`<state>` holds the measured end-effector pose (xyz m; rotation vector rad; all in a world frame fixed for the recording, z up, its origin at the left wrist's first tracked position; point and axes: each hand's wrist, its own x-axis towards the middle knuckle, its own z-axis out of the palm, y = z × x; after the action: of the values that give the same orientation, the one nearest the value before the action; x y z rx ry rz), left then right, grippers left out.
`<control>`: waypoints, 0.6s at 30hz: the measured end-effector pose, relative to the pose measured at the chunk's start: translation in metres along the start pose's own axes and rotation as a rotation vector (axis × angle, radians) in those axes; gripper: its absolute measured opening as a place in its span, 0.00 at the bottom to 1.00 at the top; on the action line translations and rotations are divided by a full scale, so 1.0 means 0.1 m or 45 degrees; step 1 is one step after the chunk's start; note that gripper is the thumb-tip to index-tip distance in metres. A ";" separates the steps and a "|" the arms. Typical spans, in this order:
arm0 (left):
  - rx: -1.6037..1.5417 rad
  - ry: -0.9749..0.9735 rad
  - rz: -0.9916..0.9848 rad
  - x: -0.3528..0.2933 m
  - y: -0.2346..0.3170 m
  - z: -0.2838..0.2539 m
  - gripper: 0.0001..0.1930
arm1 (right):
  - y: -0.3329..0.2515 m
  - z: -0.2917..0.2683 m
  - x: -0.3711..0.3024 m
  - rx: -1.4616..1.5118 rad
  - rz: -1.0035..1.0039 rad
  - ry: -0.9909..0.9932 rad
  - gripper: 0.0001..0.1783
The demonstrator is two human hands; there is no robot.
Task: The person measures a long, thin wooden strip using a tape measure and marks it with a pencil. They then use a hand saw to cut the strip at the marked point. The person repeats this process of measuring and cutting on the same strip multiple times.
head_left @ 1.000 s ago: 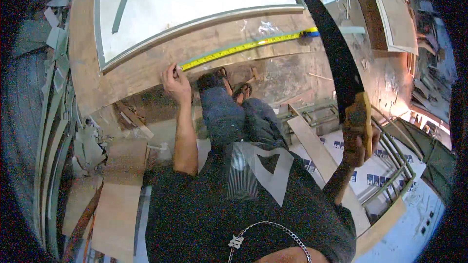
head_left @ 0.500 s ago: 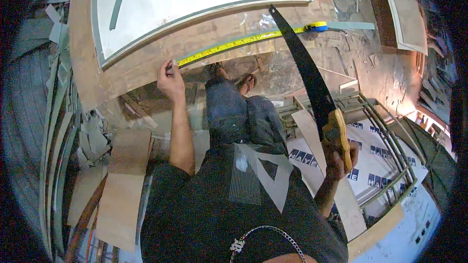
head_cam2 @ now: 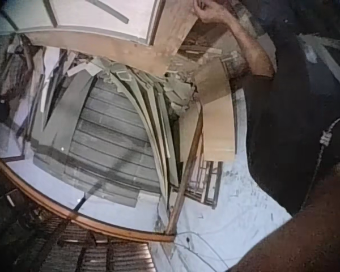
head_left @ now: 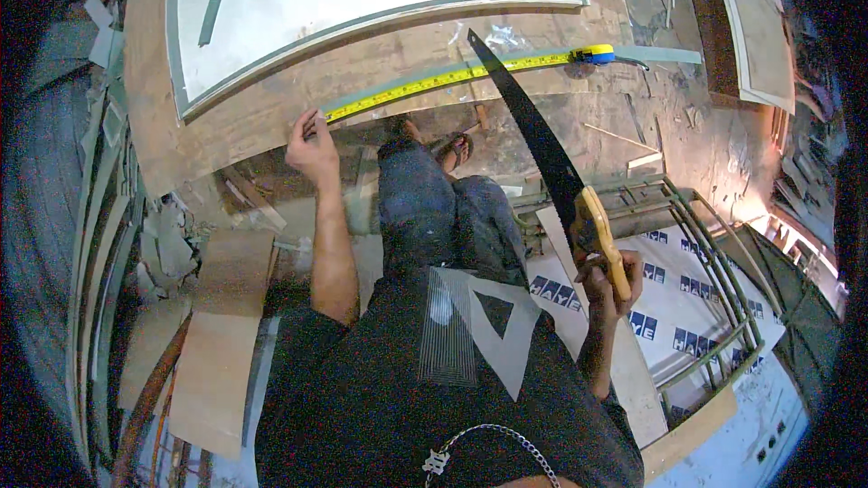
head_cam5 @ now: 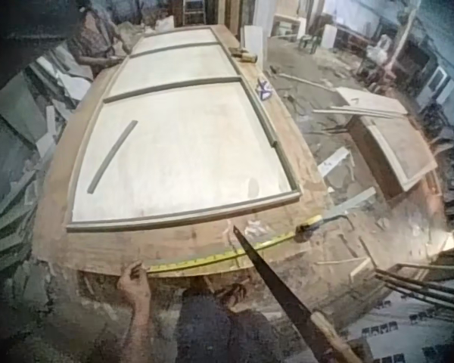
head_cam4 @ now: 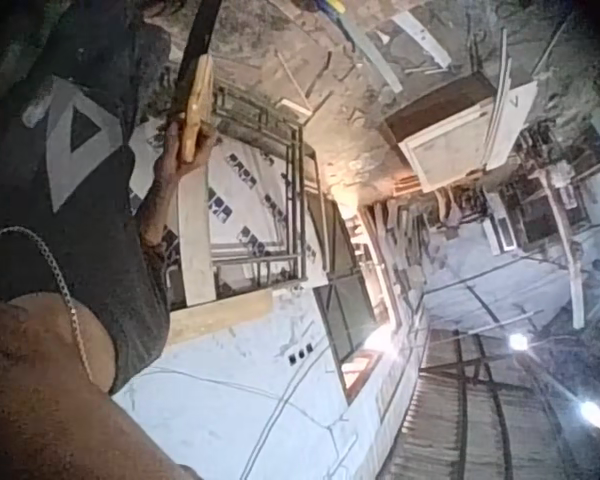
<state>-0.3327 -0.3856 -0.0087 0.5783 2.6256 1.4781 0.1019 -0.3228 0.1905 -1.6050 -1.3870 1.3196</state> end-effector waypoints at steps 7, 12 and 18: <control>-0.055 0.146 -0.116 -0.07 0.06 0.11 0.09 | -0.09 0.20 0.03 -0.033 -0.036 -0.027 0.16; 0.011 0.159 -0.029 -0.11 -0.09 0.14 0.08 | -0.22 0.40 0.01 -0.114 0.020 -0.001 0.15; -0.020 0.251 0.044 -0.13 -0.06 0.24 0.08 | -0.13 0.45 0.02 -0.126 0.044 0.002 0.18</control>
<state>-0.3169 -0.3740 -0.0282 0.5025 2.7584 1.6439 0.0549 -0.3240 0.1887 -1.7012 -1.4497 1.2874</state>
